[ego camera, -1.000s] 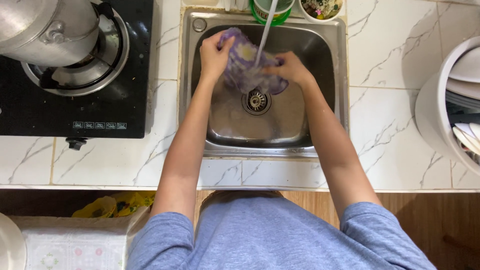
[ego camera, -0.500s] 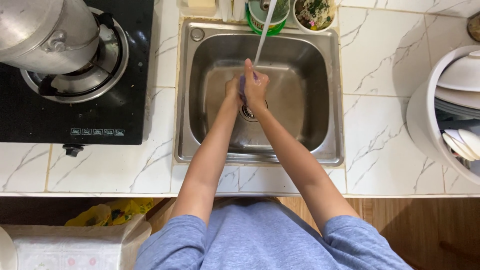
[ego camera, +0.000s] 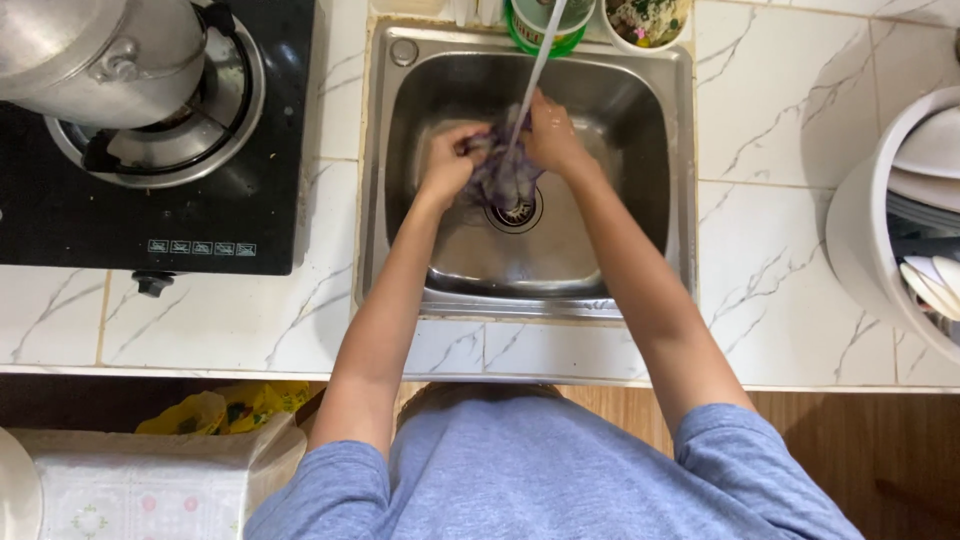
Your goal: Wiping down a kitchen table with a damp cloth.
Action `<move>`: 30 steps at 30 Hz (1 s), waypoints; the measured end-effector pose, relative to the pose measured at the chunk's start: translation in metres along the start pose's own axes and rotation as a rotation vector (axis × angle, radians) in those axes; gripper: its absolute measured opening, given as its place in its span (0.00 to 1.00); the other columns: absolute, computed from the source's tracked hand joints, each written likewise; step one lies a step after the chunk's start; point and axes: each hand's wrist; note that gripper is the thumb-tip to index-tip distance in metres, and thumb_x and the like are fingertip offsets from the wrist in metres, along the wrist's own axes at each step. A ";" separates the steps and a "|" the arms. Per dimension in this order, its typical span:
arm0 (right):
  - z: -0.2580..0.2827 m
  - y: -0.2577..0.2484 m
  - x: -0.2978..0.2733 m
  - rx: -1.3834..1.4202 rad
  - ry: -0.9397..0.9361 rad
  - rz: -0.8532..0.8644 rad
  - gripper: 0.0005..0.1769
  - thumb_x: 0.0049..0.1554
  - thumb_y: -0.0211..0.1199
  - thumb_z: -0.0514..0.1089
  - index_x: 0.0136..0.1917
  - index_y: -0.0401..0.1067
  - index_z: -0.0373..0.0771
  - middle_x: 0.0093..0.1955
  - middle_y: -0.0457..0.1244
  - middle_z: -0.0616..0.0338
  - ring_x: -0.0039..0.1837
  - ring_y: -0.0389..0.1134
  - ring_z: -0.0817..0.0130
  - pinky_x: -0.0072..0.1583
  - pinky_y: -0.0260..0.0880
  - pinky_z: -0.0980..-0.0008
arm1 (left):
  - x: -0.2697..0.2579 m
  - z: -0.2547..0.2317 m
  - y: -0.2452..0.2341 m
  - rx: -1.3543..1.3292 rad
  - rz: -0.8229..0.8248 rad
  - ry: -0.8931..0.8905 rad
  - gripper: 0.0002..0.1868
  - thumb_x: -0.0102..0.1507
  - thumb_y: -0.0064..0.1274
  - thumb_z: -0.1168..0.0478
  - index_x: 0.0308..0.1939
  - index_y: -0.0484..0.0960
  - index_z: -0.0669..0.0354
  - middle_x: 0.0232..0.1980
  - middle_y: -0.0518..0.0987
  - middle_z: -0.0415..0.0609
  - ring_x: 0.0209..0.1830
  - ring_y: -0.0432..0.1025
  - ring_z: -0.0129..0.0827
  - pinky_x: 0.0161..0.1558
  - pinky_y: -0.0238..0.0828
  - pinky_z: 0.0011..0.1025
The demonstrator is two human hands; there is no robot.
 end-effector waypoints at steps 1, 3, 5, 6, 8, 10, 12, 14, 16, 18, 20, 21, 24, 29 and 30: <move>0.006 -0.010 0.001 0.001 -0.003 -0.002 0.23 0.53 0.74 0.46 0.57 0.73 0.31 0.55 0.68 0.37 0.58 0.70 0.39 0.58 0.70 0.49 | 0.004 -0.006 -0.001 0.001 -0.003 0.003 0.24 0.58 0.57 0.74 0.60 0.80 0.63 0.56 0.82 0.53 0.53 0.78 0.34 0.56 0.75 0.29; 0.017 -0.032 0.000 0.367 -0.074 0.197 0.43 0.47 0.68 0.37 0.75 0.59 0.38 0.61 0.68 0.41 0.66 0.69 0.50 0.64 0.68 0.57 | 0.011 -0.018 -0.001 0.031 0.092 0.336 0.24 0.60 0.51 0.77 0.61 0.82 0.61 0.59 0.84 0.52 0.59 0.78 0.33 0.60 0.72 0.28; 0.032 -0.042 -0.006 0.437 -0.229 0.198 0.48 0.44 0.73 0.38 0.75 0.58 0.36 0.62 0.67 0.39 0.65 0.68 0.50 0.63 0.67 0.57 | 0.005 -0.037 0.006 0.004 0.163 0.426 0.25 0.59 0.51 0.77 0.61 0.79 0.61 0.59 0.82 0.51 0.60 0.76 0.33 0.62 0.71 0.29; 0.039 -0.048 -0.009 0.506 -0.385 0.197 0.53 0.41 0.78 0.40 0.76 0.57 0.34 0.63 0.66 0.38 0.64 0.67 0.49 0.62 0.66 0.58 | 0.002 -0.046 0.010 -0.023 0.235 0.516 0.27 0.57 0.51 0.77 0.61 0.77 0.61 0.59 0.81 0.50 0.61 0.75 0.32 0.64 0.70 0.29; 0.026 -0.033 -0.003 0.453 -0.161 0.194 0.35 0.48 0.74 0.39 0.67 0.68 0.35 0.57 0.70 0.42 0.60 0.72 0.55 0.60 0.70 0.61 | -0.005 -0.064 0.011 -0.017 0.232 0.505 0.27 0.56 0.56 0.74 0.60 0.75 0.61 0.55 0.79 0.48 0.57 0.74 0.31 0.60 0.71 0.30; 0.022 -0.032 -0.001 0.400 0.062 0.190 0.18 0.54 0.70 0.39 0.58 0.79 0.37 0.52 0.74 0.46 0.56 0.77 0.62 0.59 0.75 0.64 | -0.006 -0.067 0.008 -0.010 0.228 0.493 0.29 0.54 0.61 0.72 0.59 0.73 0.60 0.52 0.77 0.45 0.52 0.73 0.29 0.56 0.72 0.30; 0.027 -0.045 -0.005 0.666 -0.005 0.118 0.15 0.53 0.70 0.37 0.54 0.79 0.33 0.48 0.73 0.53 0.50 0.74 0.67 0.55 0.75 0.67 | -0.004 -0.054 0.003 0.097 0.236 0.331 0.27 0.54 0.69 0.66 0.56 0.76 0.59 0.47 0.79 0.43 0.45 0.75 0.27 0.48 0.75 0.29; 0.040 -0.064 -0.011 0.780 0.084 0.050 0.14 0.53 0.69 0.36 0.54 0.79 0.33 0.47 0.73 0.55 0.49 0.73 0.68 0.53 0.74 0.68 | 0.006 -0.031 -0.002 0.093 0.269 0.282 0.24 0.55 0.69 0.64 0.54 0.79 0.59 0.46 0.82 0.44 0.45 0.76 0.28 0.49 0.75 0.29; 0.039 -0.067 -0.016 0.892 0.170 -0.024 0.13 0.54 0.68 0.35 0.54 0.79 0.33 0.47 0.72 0.57 0.47 0.72 0.69 0.51 0.73 0.69 | 0.008 -0.027 -0.005 0.092 0.302 0.236 0.21 0.56 0.69 0.62 0.52 0.82 0.58 0.46 0.84 0.44 0.45 0.78 0.28 0.50 0.75 0.29; 0.023 -0.055 -0.016 1.432 0.198 -0.237 0.13 0.55 0.69 0.35 0.54 0.80 0.29 0.49 0.71 0.52 0.49 0.71 0.61 0.54 0.74 0.65 | 0.002 -0.042 -0.007 0.319 0.242 0.070 0.17 0.57 0.68 0.59 0.49 0.86 0.55 0.44 0.87 0.45 0.43 0.80 0.30 0.50 0.74 0.29; 0.013 -0.034 -0.024 1.662 0.348 -0.318 0.17 0.52 0.69 0.39 0.55 0.77 0.34 0.50 0.70 0.53 0.51 0.71 0.60 0.54 0.74 0.64 | -0.003 -0.026 -0.006 0.324 0.214 -0.023 0.16 0.58 0.66 0.55 0.48 0.86 0.56 0.43 0.87 0.46 0.42 0.81 0.32 0.50 0.74 0.30; 0.009 -0.024 -0.024 1.892 0.501 -0.412 0.22 0.48 0.70 0.44 0.56 0.74 0.39 0.52 0.69 0.54 0.54 0.71 0.58 0.54 0.75 0.62 | -0.002 -0.021 -0.008 0.337 0.190 -0.111 0.17 0.59 0.64 0.52 0.46 0.87 0.56 0.42 0.88 0.47 0.41 0.82 0.34 0.50 0.74 0.30; 0.031 0.008 -0.042 1.746 0.528 -0.300 0.30 0.52 0.69 0.64 0.54 0.70 0.37 0.52 0.67 0.52 0.55 0.72 0.57 0.56 0.79 0.59 | -0.006 -0.021 0.006 -0.281 0.142 -0.247 0.24 0.63 0.50 0.43 0.47 0.82 0.59 0.42 0.87 0.51 0.42 0.83 0.37 0.52 0.78 0.33; 0.050 0.084 -0.034 1.114 0.535 -0.381 0.32 0.59 0.62 0.70 0.45 0.78 0.35 0.36 0.61 0.61 0.41 0.60 0.67 0.45 0.63 0.64 | 0.061 0.093 0.040 -0.632 -0.092 -0.340 0.32 0.71 0.36 0.37 0.47 0.77 0.66 0.40 0.79 0.52 0.38 0.75 0.40 0.43 0.75 0.42; 0.054 0.090 -0.034 0.885 0.497 -0.418 0.36 0.63 0.60 0.70 0.40 0.78 0.32 0.30 0.58 0.61 0.37 0.56 0.68 0.41 0.58 0.62 | 0.069 0.107 0.047 -0.682 -0.162 -0.357 0.31 0.73 0.36 0.38 0.47 0.77 0.67 0.40 0.78 0.53 0.37 0.74 0.41 0.42 0.74 0.44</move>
Point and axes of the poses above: each hand's wrist, its own x-axis towards the middle knuckle, its own y-axis out of the palm, z = x × y
